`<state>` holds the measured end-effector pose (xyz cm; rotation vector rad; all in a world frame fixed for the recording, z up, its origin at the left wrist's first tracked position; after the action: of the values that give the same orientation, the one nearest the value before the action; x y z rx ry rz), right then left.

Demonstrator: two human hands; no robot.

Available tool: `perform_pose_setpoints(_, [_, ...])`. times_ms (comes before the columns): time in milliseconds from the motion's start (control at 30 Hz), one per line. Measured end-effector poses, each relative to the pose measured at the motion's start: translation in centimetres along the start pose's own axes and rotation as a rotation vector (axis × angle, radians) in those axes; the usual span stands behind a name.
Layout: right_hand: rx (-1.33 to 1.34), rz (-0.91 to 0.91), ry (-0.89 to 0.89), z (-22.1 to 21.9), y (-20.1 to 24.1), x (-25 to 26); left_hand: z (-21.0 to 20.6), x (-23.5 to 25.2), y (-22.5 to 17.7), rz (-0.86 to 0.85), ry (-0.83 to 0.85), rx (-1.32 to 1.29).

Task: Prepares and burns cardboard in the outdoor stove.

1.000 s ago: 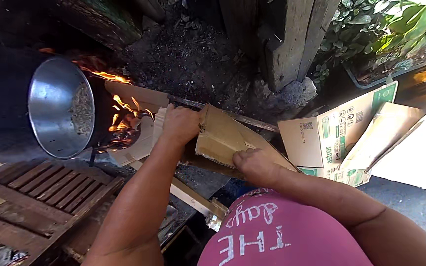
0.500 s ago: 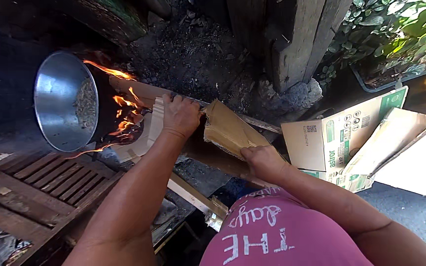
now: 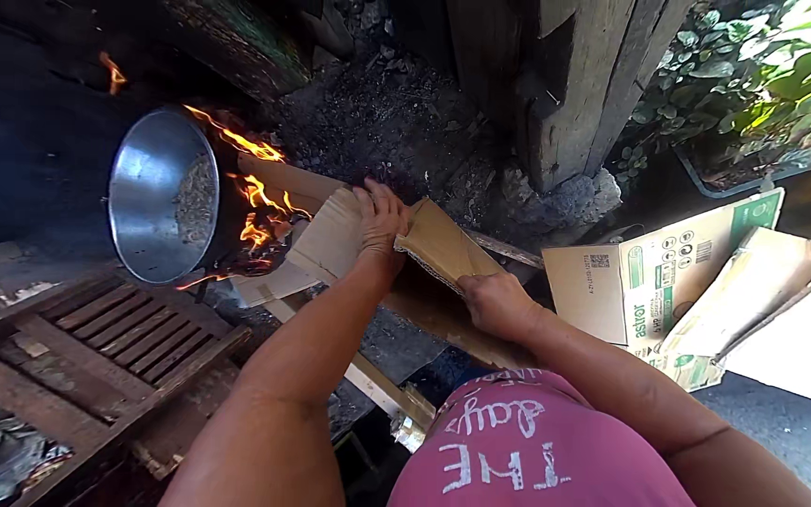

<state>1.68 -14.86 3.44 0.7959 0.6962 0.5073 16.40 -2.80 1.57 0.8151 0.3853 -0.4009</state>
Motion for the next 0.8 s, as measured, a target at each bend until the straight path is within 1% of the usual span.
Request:
perform_pose_setpoints(67, [-0.003,0.005,0.047,0.0,0.1,0.1,-1.1,1.2,0.2,0.045,0.286,-0.022])
perform_pose_setpoints(100, [-0.008,0.009,0.061,0.0,0.0,0.0,-1.4,1.6,0.0,0.048,0.400,-0.011])
perform_pose_setpoints(133, [-0.014,0.012,0.078,-0.1,-0.1,0.0,-1.4,1.9,-0.2,0.042,0.454,-0.006])
perform_pose_setpoints(200, [-0.026,0.039,0.085,-0.4,0.0,-0.2,-1.3,2.1,0.3,0.054,0.475,-0.046])
perform_pose_setpoints(233, [-0.027,0.069,0.059,-0.8,0.0,-0.5,-1.7,2.1,1.2,0.090,0.486,-0.103])
perform_pose_setpoints(300, [0.006,0.132,-0.077,-1.3,-0.7,-2.1,-3.0,1.8,4.5,0.196,0.459,-0.190])
perform_pose_setpoints(333, [0.046,0.145,-0.168,-1.1,-2.0,-3.4,-3.8,1.3,6.3,0.237,0.455,-0.220])
perform_pose_setpoints(400, [0.162,0.129,-0.342,0.0,-6.0,-6.6,-5.3,0.2,8.9,0.278,0.443,-0.223])
perform_pose_setpoints(500, [0.377,0.061,-0.460,1.3,-12.2,-10.6,-7.2,-0.2,9.4,0.334,0.472,-0.204])
perform_pose_setpoints(567, [0.462,0.009,-0.506,1.7,-15.0,-12.4,-6.9,0.2,9.0,0.341,0.515,-0.206])
perform_pose_setpoints(667, [0.493,-0.114,-0.579,2.0,-19.3,-14.9,-6.4,0.4,9.2,0.307,0.556,-0.247])
perform_pose_setpoints(800, [0.513,-0.256,-0.656,1.6,-24.0,-18.0,-7.1,-0.3,10.6,0.312,0.531,-0.361])
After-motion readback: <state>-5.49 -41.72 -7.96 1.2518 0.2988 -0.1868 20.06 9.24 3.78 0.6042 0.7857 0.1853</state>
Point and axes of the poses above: each hand's wrist, its own x-axis towards the middle knuckle, its own z-axis out of the back of the hand, y = z × x, the point moved 9 cm from there along x, towards the middle knuckle, and after that the axes turned 15 degrees about y, right-handed, at the moved point
